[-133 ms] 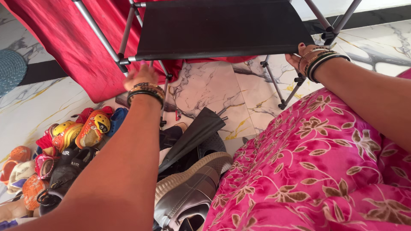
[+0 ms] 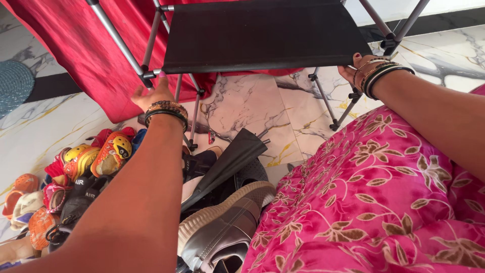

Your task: The person assembles a black folding step stool by connecting metal poles and attaching fabric panels. They insert poles into joints, secure clips, and attach a lower fabric shelf to the frame.

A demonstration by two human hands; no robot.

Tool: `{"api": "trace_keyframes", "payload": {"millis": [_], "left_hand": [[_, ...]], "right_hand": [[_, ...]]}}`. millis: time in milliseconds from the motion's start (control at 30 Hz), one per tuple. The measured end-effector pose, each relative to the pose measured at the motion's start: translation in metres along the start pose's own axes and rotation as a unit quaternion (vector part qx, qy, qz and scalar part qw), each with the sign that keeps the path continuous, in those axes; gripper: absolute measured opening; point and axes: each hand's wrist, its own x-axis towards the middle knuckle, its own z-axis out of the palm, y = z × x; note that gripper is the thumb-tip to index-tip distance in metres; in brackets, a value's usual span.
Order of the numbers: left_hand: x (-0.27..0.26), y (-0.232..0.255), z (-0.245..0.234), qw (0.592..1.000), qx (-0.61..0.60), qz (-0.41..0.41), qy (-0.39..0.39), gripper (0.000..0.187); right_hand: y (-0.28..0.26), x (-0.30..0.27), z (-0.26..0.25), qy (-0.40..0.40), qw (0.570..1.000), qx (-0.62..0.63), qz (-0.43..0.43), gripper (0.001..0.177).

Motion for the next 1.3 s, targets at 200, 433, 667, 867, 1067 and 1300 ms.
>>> {"api": "trace_keyframes", "payload": {"millis": [200, 433, 667, 867, 1067, 1300], "left_hand": [[-0.06, 0.04, -0.001, 0.95, 0.29, 0.107, 0.044, 0.074], [-0.058, 0.05, -0.006, 0.931, 0.321, 0.175, -0.006, 0.075], [-0.064, 0.05, -0.01, 0.937, 0.302, 0.17, -0.053, 0.079], [-0.072, 0.056, -0.013, 0.936, 0.318, 0.137, -0.055, 0.079], [-0.067, 0.051, -0.013, 0.941, 0.286, 0.159, -0.082, 0.075], [-0.059, 0.045, -0.012, 0.944, 0.273, 0.166, -0.082, 0.077]], "right_hand": [[0.0, -0.009, -0.001, 0.023, 0.999, 0.041, 0.003, 0.015], [0.0, 0.01, -0.008, -0.024, 0.998, -0.059, -0.013, 0.017], [-0.006, 0.014, -0.011, -0.064, 0.998, -0.018, 0.011, 0.017], [-0.007, 0.015, -0.011, -0.049, 0.998, -0.033, 0.005, 0.019], [-0.007, 0.024, -0.011, -0.049, 0.997, -0.052, -0.004, 0.02], [-0.006, 0.019, -0.008, -0.001, 0.999, 0.016, 0.028, 0.012]]}}
